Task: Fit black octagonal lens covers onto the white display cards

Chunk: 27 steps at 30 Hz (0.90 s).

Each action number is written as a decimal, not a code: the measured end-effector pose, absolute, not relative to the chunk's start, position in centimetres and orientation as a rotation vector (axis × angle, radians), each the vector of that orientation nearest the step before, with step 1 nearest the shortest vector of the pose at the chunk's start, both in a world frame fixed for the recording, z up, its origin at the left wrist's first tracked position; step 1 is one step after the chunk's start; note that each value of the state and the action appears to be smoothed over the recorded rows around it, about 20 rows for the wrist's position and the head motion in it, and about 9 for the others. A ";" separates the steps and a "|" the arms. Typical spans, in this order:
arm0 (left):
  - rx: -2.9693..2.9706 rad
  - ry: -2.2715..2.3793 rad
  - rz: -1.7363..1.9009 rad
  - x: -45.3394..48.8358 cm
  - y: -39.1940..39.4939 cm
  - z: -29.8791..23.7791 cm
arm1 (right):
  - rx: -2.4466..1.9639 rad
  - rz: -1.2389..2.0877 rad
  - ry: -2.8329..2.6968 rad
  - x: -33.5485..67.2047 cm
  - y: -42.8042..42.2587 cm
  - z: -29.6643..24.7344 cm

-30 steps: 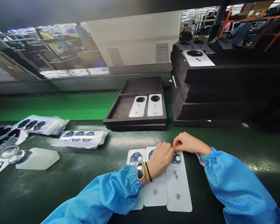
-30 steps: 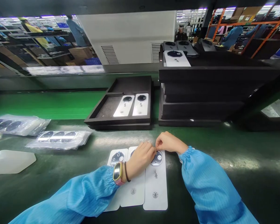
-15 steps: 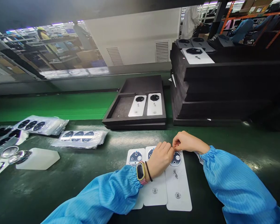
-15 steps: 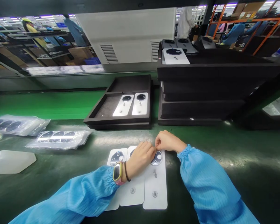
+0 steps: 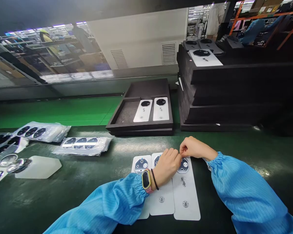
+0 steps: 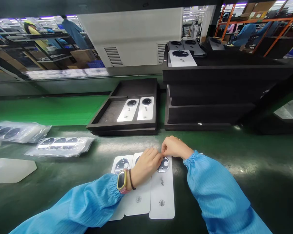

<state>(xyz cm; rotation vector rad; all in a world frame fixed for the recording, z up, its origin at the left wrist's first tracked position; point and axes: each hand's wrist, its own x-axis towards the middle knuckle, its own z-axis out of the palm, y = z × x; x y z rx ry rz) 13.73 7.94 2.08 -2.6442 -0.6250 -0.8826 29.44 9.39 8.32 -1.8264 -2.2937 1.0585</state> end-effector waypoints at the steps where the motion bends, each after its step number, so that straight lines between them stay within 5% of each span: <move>1: -2.647 -0.625 -0.882 13.7 8.0 2.1 | -1.835 1.052 -2.298 29.4 9.4 8.3; 27: -2.736 -0.714 -0.828 13.7 7.9 1.7 | -1.887 0.963 -2.350 29.5 9.2 8.2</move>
